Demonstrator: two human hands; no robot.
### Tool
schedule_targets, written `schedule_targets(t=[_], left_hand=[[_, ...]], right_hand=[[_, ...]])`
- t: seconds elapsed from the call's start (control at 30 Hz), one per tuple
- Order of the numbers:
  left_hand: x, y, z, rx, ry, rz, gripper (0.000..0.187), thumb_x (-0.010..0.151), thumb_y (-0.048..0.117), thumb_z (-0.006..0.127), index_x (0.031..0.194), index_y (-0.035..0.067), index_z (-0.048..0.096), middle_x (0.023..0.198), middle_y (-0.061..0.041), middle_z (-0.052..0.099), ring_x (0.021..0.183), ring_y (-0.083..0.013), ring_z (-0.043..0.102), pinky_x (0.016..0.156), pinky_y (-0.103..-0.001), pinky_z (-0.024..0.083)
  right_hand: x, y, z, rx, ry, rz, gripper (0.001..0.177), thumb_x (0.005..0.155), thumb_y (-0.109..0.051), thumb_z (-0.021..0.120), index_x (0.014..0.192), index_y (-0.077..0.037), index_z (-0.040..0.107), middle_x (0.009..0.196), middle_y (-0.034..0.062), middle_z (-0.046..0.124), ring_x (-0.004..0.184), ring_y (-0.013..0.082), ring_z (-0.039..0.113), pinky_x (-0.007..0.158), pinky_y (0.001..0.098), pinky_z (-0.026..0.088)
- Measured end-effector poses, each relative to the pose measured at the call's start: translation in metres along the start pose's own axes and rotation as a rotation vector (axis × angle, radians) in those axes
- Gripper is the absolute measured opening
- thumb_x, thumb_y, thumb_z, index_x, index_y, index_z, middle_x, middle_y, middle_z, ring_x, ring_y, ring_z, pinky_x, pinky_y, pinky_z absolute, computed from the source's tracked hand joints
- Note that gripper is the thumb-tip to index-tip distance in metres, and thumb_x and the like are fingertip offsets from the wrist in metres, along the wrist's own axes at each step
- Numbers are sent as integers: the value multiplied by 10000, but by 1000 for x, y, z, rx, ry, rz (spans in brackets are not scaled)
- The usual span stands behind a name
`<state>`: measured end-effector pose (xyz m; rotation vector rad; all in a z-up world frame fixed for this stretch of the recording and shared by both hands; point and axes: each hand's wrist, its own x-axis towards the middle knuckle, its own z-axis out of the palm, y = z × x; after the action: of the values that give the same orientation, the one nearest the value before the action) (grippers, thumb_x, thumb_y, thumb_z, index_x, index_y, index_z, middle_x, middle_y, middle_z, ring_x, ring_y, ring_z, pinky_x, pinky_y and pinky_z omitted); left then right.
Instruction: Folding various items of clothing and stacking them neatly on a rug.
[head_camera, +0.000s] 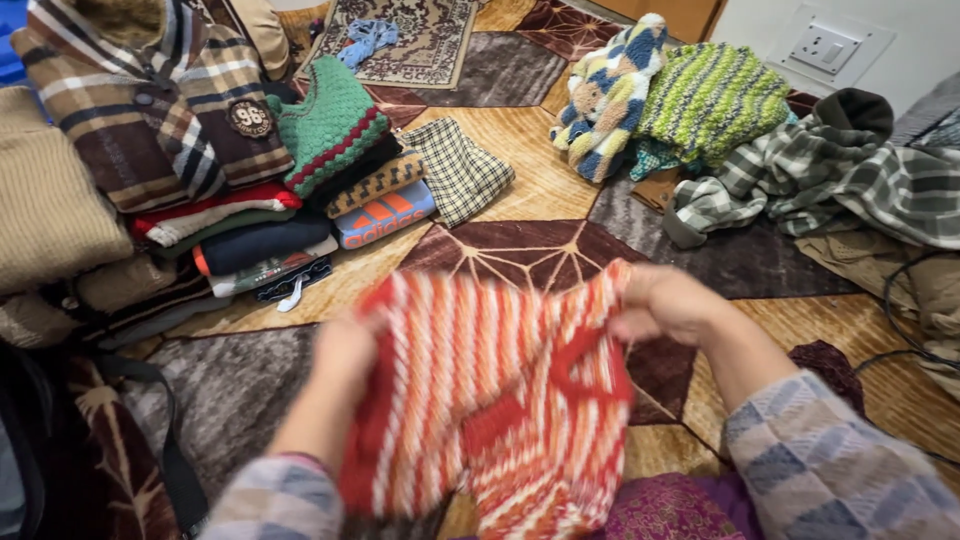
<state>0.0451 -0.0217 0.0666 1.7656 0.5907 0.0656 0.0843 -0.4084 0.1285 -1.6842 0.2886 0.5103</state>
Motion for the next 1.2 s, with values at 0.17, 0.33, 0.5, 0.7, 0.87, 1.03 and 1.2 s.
schedule_targets(t=[0.17,0.33,0.5,0.7,0.87,1.03,1.2], left_hand=[[-7,94,-81,-452,204,544,195,1025,230,698,1204,164,660,1025,-18,695,986,-139,672,978,-341,521],[-33,124,-106,-516,46,747,229,1006,301,730,1213,255,643,1172,58,725,1121,-73,716,1137,-318,508],[26,10,-115,-156,-49,425,236,958,258,751,1100,80,688,940,-79,706,871,-204,678,832,-353,532],[59,-125,-111,921,-102,-30,281,769,504,780,883,256,848,882,-37,831,1002,-270,777,870,-365,577],[69,-138,-124,1151,-136,-52,338,750,571,730,894,285,837,937,-37,832,1080,-261,761,931,-360,578],[5,-77,-100,1231,-303,-313,464,879,455,756,1272,210,742,1358,-45,717,1245,-275,682,1045,-404,526],[-42,-17,-50,1295,17,-87,817,786,467,703,1495,204,393,1400,-52,628,1302,-297,612,1102,-628,364]], right_hand=[[-15,-56,13,482,69,-876,186,1067,-176,536,1242,-129,578,1206,70,697,1176,229,706,1039,445,611],[-37,-72,28,385,65,-931,139,1032,-185,625,1128,-89,595,1051,82,709,1006,197,708,971,395,590],[6,-2,20,-292,174,-596,205,856,-294,782,852,-104,705,746,88,730,718,220,719,721,354,584],[104,107,4,-1108,-141,-27,321,719,-497,826,742,-178,799,588,19,716,612,165,738,626,307,596],[99,114,0,-1211,-301,81,440,678,-457,875,841,-55,808,673,135,725,616,204,739,618,359,618],[15,54,48,-1236,-388,452,392,949,-416,797,892,-81,602,576,-5,537,413,108,393,434,250,342],[33,41,23,-918,-217,280,415,926,-443,776,770,-72,677,665,51,675,526,132,564,508,255,462]])
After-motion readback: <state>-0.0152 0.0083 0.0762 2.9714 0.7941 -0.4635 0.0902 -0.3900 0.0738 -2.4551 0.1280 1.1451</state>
